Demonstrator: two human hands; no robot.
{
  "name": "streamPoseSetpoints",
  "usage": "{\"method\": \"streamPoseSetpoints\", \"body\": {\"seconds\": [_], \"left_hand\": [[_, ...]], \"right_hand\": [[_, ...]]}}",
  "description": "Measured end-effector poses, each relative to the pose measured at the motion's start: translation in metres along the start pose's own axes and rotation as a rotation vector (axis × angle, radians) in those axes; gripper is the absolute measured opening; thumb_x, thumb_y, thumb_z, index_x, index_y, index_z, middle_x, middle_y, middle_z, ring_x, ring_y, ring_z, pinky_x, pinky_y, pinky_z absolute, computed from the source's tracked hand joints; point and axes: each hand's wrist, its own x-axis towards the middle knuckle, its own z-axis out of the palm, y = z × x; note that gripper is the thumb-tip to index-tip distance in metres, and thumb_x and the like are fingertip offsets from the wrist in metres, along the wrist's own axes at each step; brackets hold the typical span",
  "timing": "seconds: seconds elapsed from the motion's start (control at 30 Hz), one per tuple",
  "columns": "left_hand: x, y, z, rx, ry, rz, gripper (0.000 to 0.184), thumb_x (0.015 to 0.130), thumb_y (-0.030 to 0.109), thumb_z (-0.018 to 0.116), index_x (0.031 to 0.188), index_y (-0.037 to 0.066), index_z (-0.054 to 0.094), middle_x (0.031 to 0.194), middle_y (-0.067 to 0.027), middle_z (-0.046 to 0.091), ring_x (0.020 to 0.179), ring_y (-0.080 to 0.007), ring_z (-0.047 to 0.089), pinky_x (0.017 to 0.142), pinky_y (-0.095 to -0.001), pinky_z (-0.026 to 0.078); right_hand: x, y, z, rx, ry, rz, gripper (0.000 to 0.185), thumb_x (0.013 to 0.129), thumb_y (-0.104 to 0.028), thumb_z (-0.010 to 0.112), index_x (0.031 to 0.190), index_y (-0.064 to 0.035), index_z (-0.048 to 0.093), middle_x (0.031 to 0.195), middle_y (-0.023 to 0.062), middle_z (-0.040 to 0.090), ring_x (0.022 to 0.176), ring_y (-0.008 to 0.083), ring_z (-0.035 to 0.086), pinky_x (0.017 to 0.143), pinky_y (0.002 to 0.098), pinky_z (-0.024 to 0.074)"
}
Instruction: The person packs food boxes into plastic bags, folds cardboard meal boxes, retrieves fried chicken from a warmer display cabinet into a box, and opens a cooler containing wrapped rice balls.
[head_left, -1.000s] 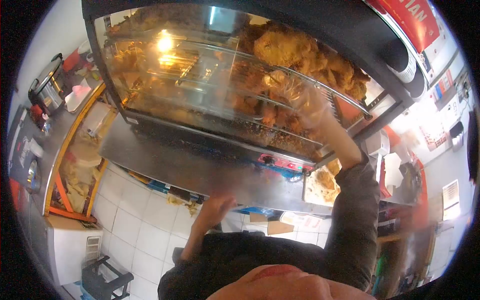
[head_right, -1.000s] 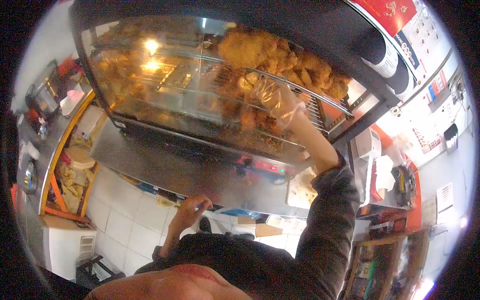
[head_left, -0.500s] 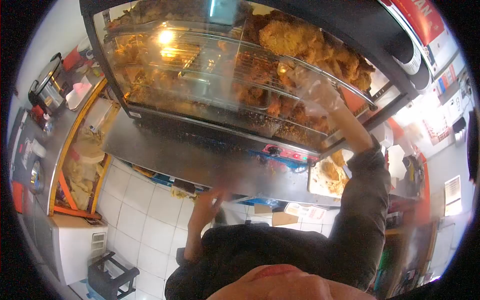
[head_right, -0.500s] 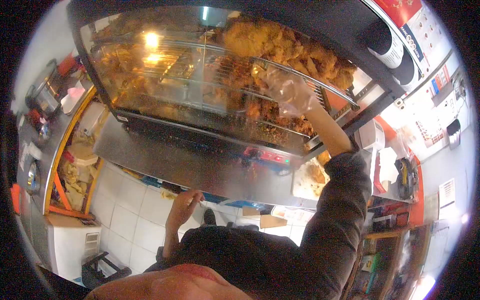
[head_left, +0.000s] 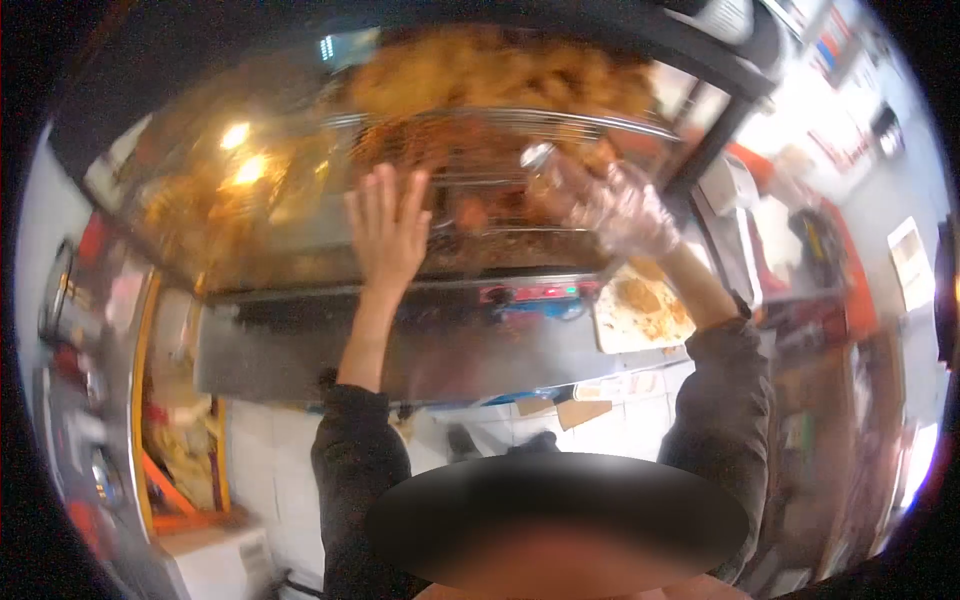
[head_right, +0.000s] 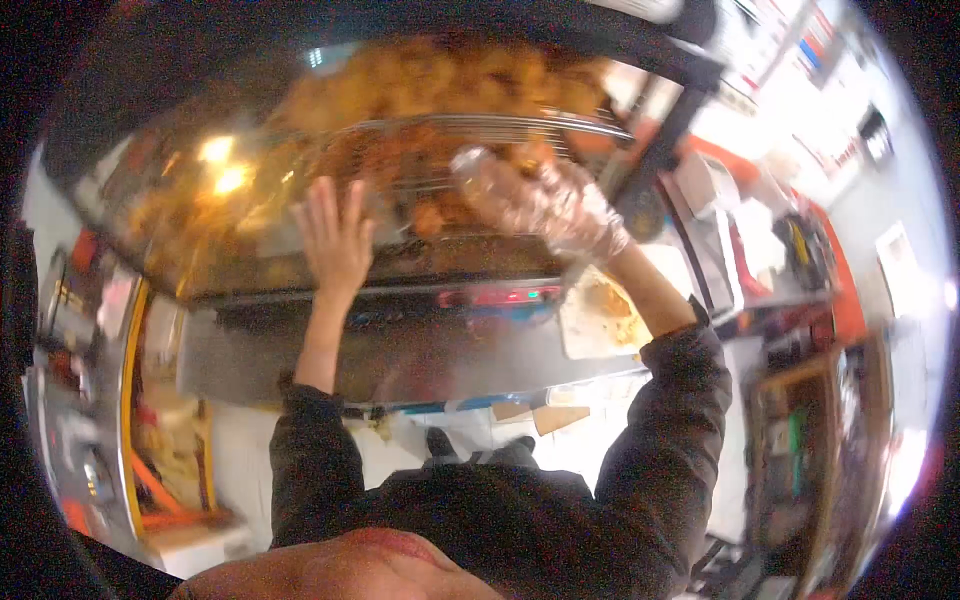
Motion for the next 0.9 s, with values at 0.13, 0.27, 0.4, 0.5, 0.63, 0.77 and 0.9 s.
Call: {"method": "streamPoseSetpoints", "body": {"seconds": [0.13, 0.27, 0.4, 0.5, 0.63, 0.77, 0.9], "left_hand": [[0.014, -0.009, 0.037, 0.142, 0.174, 0.120, 0.051, 0.097, 0.044, 0.023, 0.144, 0.025, 0.024, 0.150, -0.0136, 0.013, 0.138, -0.0347, 0.010, 0.107, -0.0588, 0.005], [0.012, -0.010, 0.047, 0.218, 0.193, 0.098, 0.052, 0.097, 0.042, 0.017, 0.143, 0.019, 0.028, 0.150, -0.0166, 0.012, 0.138, -0.0363, 0.010, 0.109, -0.0552, 0.004], [0.031, 0.009, 0.047, 0.168, 0.249, 0.113, 0.055, 0.097, 0.038, 0.020, 0.142, 0.009, 0.026, 0.148, -0.0234, 0.010, 0.137, -0.0400, 0.010, 0.108, -0.0564, 0.004], [0.032, 0.026, 0.038, 0.224, 0.234, 0.096, 0.056, 0.097, 0.036, 0.021, 0.142, 0.005, 0.023, 0.147, -0.0257, 0.010, 0.137, -0.0407, 0.010, 0.108, -0.0559, 0.005], [0.026, 0.020, 0.044, 0.285, 0.221, 0.106, 0.057, 0.097, 0.035, 0.022, 0.142, 0.001, 0.019, 0.147, -0.0257, 0.010, 0.137, -0.0410, 0.007, 0.109, -0.0527, 0.004], [0.031, 0.039, 0.032, 0.262, 0.151, -0.054, 0.057, 0.094, 0.029, 0.032, 0.142, 0.001, 0.019, 0.148, -0.0228, 0.010, 0.137, -0.0397, 0.006, 0.111, -0.0491, 0.004], [0.044, 0.053, 0.035, 0.118, 0.317, -0.282, 0.059, 0.089, 0.017, 0.038, 0.143, 0.001, 0.019, 0.150, -0.0181, 0.010, 0.139, -0.0322, 0.007, 0.112, -0.0431, 0.006]], "right_hand": [[-0.071, -0.018, -0.048, -0.047, 0.140, 0.063, 0.054, 0.066, -0.023, 0.071, 0.117, -0.0289, 0.052, 0.122, 0.0093, 0.051, 0.099, 0.0328, 0.056, 0.081, 0.0450, 0.0503], [-0.212, -0.042, -0.056, 0.439, 0.360, 0.941, 0.047, 0.066, -0.008, 0.072, 0.109, -0.0233, 0.060, 0.114, 0.0041, 0.056, 0.102, 0.0250, 0.057, 0.082, 0.0377, 0.0512], [-0.310, -0.040, -0.054, 0.397, 0.415, 1.453, 0.045, 0.073, -0.001, 0.071, 0.114, -0.0114, 0.055, 0.112, 0.0088, 0.059, 0.107, 0.0230, 0.055, 0.090, 0.0353, 0.0455], [-0.352, -0.029, -0.036, 0.461, 0.770, 1.673, 0.046, 0.078, 0.001, 0.067, 0.119, -0.0111, 0.051, 0.120, 0.0101, 0.054, 0.109, 0.0194, 0.053, 0.090, 0.0297, 0.0457], [-0.370, 0.023, 0.014, 0.895, 1.005, 1.659, 0.043, 0.081, 0.003, 0.063, 0.122, -0.0059, 0.049, 0.122, 0.0079, 0.052, 0.104, 0.0147, 0.053, 0.084, 0.0260, 0.0474], [-0.338, 0.054, 0.076, 1.071, 0.894, 1.707, 0.047, 0.078, 0.006, 0.065, 0.121, -0.0043, 0.048, 0.117, 0.0058, 0.056, 0.101, 0.0137, 0.055, 0.086, 0.0271, 0.0470], [-0.263, 0.056, 0.113, 1.654, 1.120, 1.278, 0.040, 0.082, -0.004, 0.061, 0.119, -0.0039, 0.047, 0.121, 0.0057, 0.054, 0.121, 0.0195, 0.044, 0.099, 0.0353, 0.0377]]}}
